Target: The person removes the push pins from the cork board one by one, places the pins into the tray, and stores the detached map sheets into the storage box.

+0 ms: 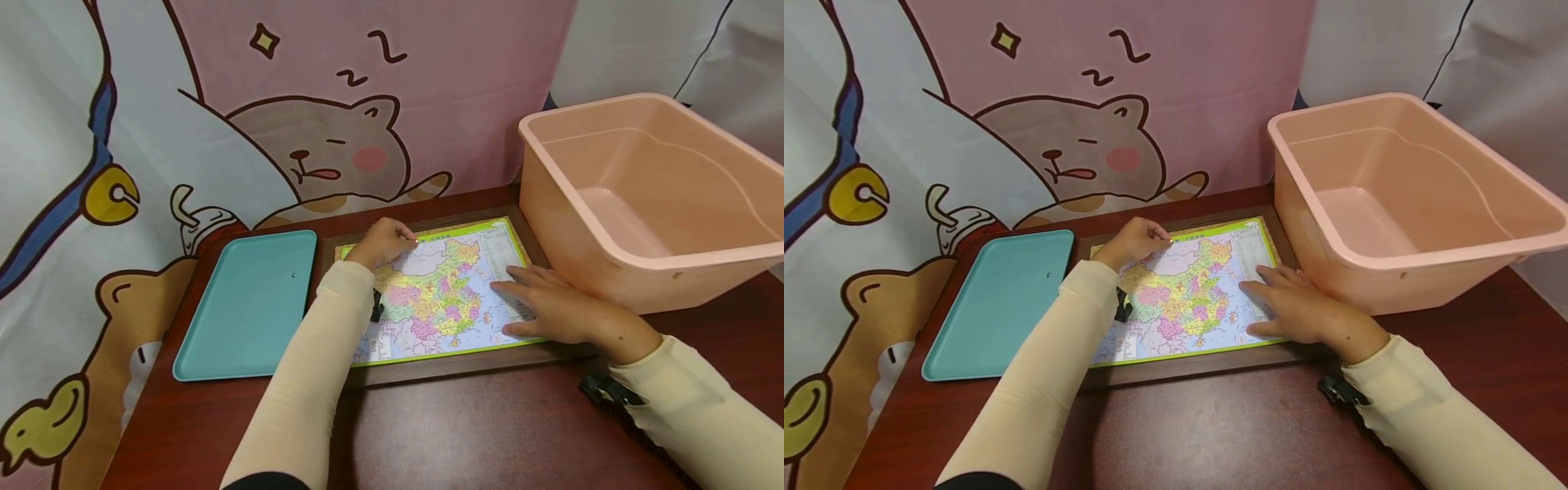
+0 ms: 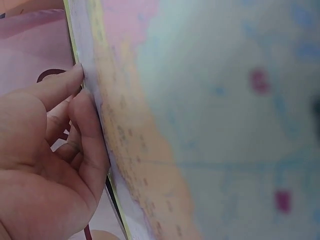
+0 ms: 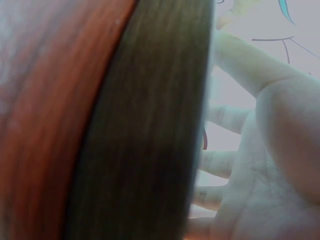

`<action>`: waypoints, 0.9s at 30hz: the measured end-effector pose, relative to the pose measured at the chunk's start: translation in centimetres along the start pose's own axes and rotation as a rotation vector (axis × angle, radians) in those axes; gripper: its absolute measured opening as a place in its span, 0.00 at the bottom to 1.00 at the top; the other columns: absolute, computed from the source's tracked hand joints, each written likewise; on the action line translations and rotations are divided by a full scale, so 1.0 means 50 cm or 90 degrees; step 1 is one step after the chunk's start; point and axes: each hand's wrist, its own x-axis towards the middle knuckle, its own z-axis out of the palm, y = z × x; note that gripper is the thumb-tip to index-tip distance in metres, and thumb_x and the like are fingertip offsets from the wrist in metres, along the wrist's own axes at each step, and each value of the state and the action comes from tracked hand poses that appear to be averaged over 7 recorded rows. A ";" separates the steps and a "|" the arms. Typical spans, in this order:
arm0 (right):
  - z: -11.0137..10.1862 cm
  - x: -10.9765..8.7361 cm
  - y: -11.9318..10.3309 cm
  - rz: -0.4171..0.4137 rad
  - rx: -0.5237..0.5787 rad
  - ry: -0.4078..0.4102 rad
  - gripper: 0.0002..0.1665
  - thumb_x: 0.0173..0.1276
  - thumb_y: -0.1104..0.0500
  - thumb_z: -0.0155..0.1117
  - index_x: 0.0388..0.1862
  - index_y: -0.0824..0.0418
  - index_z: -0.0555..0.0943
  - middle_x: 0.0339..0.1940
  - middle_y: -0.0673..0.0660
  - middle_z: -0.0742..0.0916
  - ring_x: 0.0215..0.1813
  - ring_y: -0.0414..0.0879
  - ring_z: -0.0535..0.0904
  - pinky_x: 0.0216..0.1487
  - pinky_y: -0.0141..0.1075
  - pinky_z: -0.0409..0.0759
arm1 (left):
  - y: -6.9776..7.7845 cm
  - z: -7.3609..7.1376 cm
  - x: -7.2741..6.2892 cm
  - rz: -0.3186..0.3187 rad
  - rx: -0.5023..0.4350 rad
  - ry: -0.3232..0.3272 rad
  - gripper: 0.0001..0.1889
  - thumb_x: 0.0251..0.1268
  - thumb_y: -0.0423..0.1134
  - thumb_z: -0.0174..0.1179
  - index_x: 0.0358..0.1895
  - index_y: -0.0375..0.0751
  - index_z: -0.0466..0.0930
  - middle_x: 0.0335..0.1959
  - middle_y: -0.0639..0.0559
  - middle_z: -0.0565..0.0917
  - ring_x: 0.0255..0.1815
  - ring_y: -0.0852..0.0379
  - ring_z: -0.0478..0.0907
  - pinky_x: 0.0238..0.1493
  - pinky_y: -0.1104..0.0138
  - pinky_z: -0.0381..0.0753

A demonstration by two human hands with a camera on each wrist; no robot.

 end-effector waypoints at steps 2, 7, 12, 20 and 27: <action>0.000 0.000 0.000 -0.001 -0.001 0.000 0.42 0.61 0.40 0.72 0.70 0.58 0.74 0.72 0.75 0.70 0.71 0.76 0.63 0.67 0.72 0.59 | -0.002 0.000 0.002 0.004 -0.006 -0.005 0.07 0.69 0.41 0.64 0.43 0.43 0.84 0.34 0.51 0.78 0.30 0.58 0.72 0.29 0.69 0.75; 0.000 0.001 0.000 0.001 -0.005 -0.001 0.42 0.61 0.40 0.72 0.70 0.58 0.74 0.71 0.76 0.70 0.71 0.76 0.63 0.67 0.71 0.60 | -0.006 0.001 0.004 0.015 -0.006 -0.016 0.05 0.70 0.40 0.63 0.45 0.46 0.83 0.36 0.51 0.77 0.32 0.57 0.72 0.30 0.68 0.76; 0.002 0.003 0.001 0.005 -0.005 -0.006 0.43 0.61 0.39 0.72 0.70 0.58 0.74 0.72 0.75 0.70 0.71 0.77 0.63 0.67 0.72 0.59 | -0.008 0.000 0.006 0.024 0.014 -0.020 0.05 0.70 0.40 0.63 0.46 0.49 0.84 0.38 0.50 0.76 0.30 0.56 0.73 0.30 0.67 0.76; 0.001 0.003 0.002 0.008 0.001 -0.008 0.43 0.61 0.39 0.72 0.71 0.58 0.74 0.72 0.75 0.69 0.72 0.77 0.62 0.67 0.72 0.59 | -0.010 0.001 0.009 0.033 0.038 -0.020 0.06 0.72 0.42 0.61 0.47 0.51 0.84 0.40 0.49 0.76 0.30 0.55 0.74 0.30 0.67 0.77; 0.001 0.003 0.002 0.005 0.003 -0.005 0.43 0.62 0.39 0.72 0.71 0.58 0.74 0.72 0.75 0.69 0.72 0.77 0.62 0.67 0.72 0.58 | -0.011 0.002 0.009 0.032 0.043 -0.012 0.06 0.72 0.43 0.61 0.47 0.51 0.84 0.41 0.50 0.77 0.31 0.55 0.74 0.31 0.67 0.78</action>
